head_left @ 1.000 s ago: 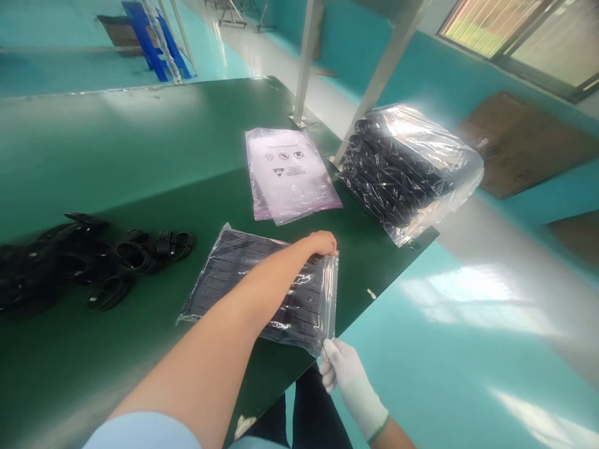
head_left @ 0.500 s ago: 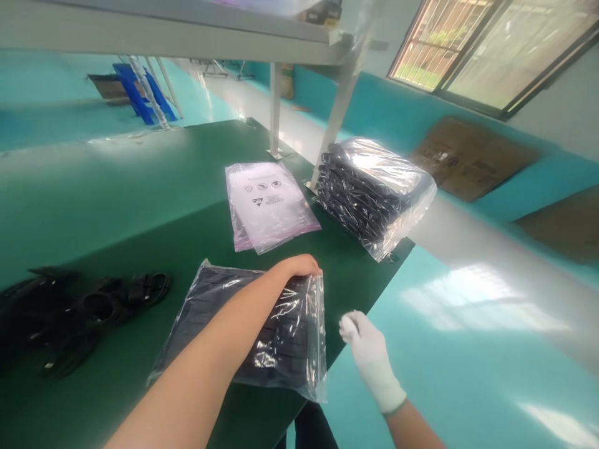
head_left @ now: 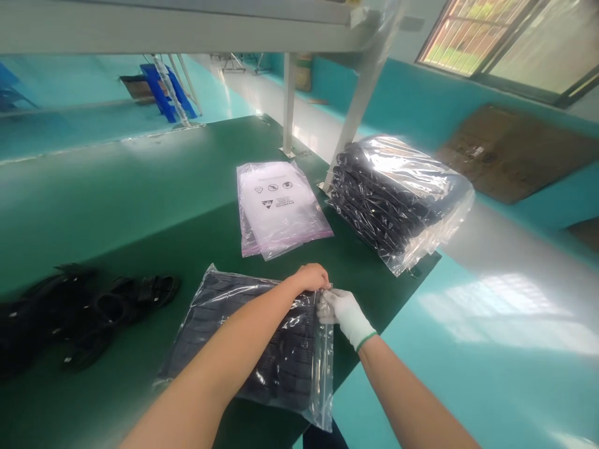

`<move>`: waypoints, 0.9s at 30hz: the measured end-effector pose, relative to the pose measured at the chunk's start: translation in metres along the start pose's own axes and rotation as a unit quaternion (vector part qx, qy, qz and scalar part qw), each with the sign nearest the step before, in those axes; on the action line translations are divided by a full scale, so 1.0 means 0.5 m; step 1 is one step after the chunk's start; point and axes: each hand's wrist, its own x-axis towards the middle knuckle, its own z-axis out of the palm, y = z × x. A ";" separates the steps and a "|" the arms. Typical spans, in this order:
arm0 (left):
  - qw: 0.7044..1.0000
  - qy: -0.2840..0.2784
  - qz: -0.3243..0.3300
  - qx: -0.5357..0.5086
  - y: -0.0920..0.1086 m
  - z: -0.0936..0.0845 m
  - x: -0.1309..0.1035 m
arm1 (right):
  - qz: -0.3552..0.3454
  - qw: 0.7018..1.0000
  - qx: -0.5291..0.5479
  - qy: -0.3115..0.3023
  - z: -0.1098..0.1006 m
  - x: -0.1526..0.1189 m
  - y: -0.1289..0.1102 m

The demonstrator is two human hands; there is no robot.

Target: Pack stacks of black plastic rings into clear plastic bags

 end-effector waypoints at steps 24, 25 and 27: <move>0.999 0.001 0.010 0.044 0.019 0.013 0.012 | 0.072 0.989 0.119 -0.049 0.019 -0.253 0.301; 0.999 0.004 0.013 0.044 0.024 0.013 0.011 | 0.076 0.991 0.102 -0.036 0.017 -0.258 0.303; 0.999 0.017 0.023 0.043 0.036 0.006 0.001 | 0.089 0.995 0.053 -0.014 0.005 -0.269 0.305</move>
